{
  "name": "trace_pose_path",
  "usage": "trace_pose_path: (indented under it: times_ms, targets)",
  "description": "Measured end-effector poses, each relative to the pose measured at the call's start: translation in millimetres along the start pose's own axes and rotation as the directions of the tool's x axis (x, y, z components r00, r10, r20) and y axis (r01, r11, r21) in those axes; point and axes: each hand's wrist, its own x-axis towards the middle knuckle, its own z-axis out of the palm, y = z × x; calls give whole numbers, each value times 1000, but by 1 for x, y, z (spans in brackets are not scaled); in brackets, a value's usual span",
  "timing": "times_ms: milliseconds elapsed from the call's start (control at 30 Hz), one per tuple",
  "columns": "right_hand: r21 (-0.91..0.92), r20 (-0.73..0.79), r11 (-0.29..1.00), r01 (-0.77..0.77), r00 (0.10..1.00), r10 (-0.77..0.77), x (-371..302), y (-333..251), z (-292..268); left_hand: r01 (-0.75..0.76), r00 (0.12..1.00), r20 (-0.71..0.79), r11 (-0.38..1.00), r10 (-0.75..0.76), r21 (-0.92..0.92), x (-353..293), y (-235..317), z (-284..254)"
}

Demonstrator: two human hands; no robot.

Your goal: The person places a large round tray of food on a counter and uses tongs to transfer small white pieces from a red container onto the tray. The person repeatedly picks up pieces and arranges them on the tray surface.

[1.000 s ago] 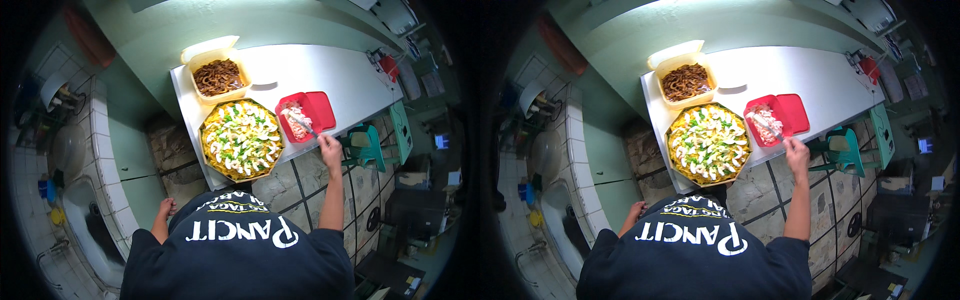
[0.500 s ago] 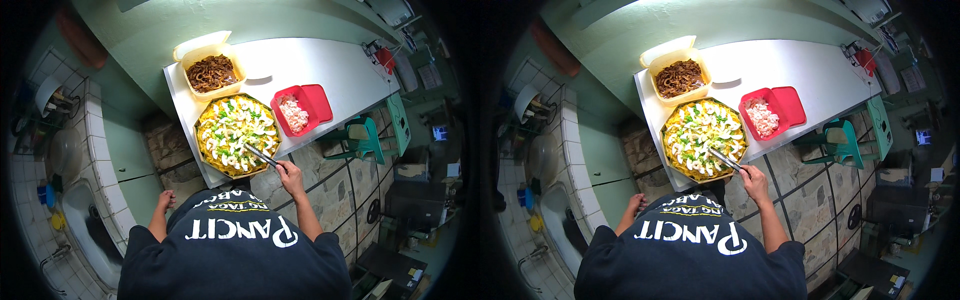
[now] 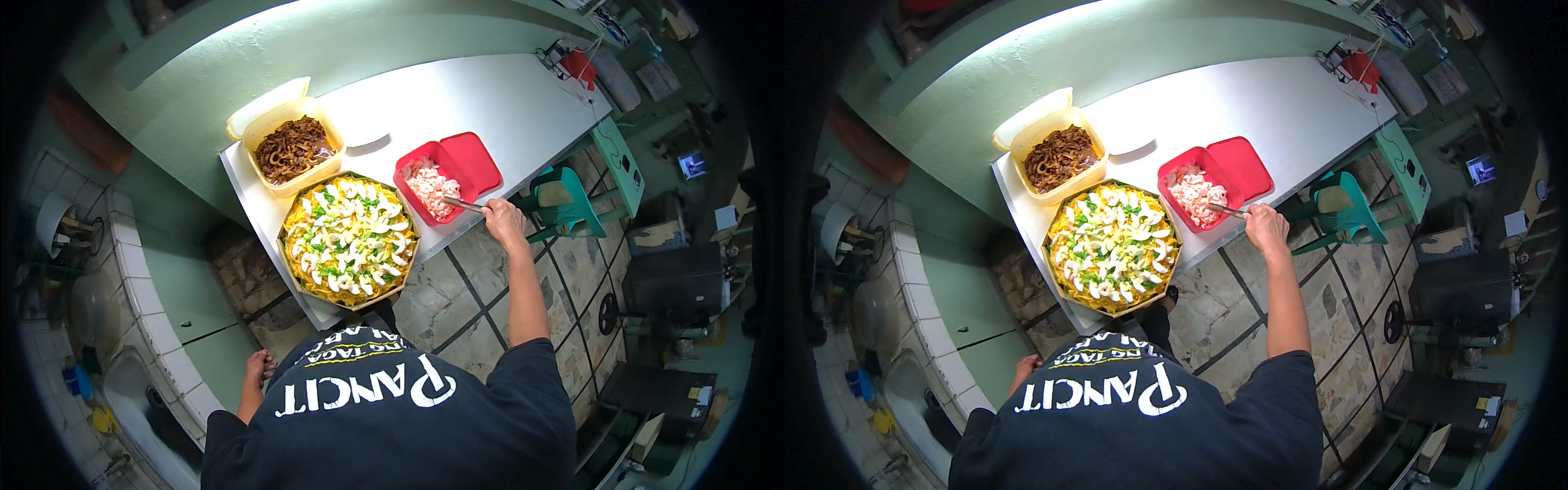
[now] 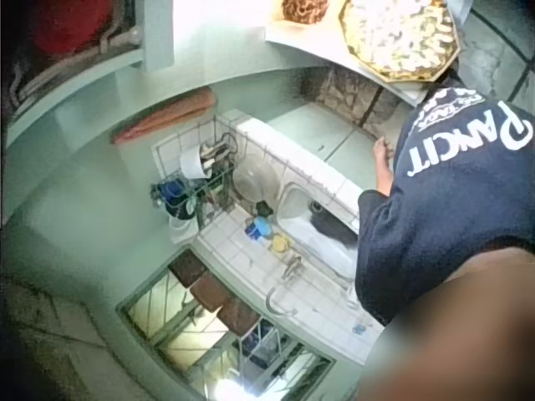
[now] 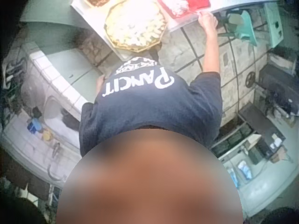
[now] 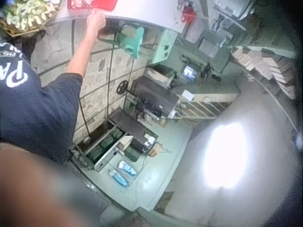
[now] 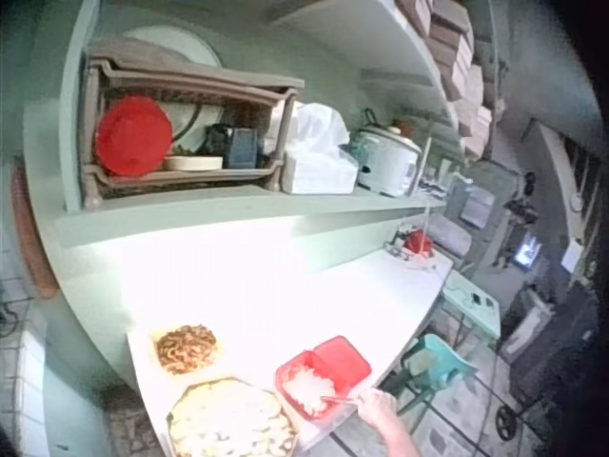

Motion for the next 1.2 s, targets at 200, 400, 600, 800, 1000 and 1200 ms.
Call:
trace_pose_path:
  times_ms: [200, 400, 600, 800, 1000, 1200]
  targets:
    - [-112, 59, 988, 105, 993, -99, 4, -2, -4, -5, 1000, -22, 1000, 5, 27, -6, 2, 3]
    - [26, 7, 988, 151, 988, -151, 0, -19, -13, -4, 1000, -26, 999, 2, -40, 2, 2, -5]
    - [361, -174, 891, 275, 959, -226, -74, -62, -17, 64, 998, -23, 998, -65, -15, 16, 3, -4]
    - [73, -352, 845, 530, 806, -476, -106, -129, 50, 41, 999, -17, 999, -42, -17, 18, 5, -4]
    - [133, -270, 841, 525, 835, -479, -110, -132, 60, 69, 997, -26, 997, -70, -33, 13, 9, -8]
    - [483, -251, 826, 289, 950, -186, -88, -98, 43, 89, 996, -19, 996, -89, 0, 17, 5, -1]
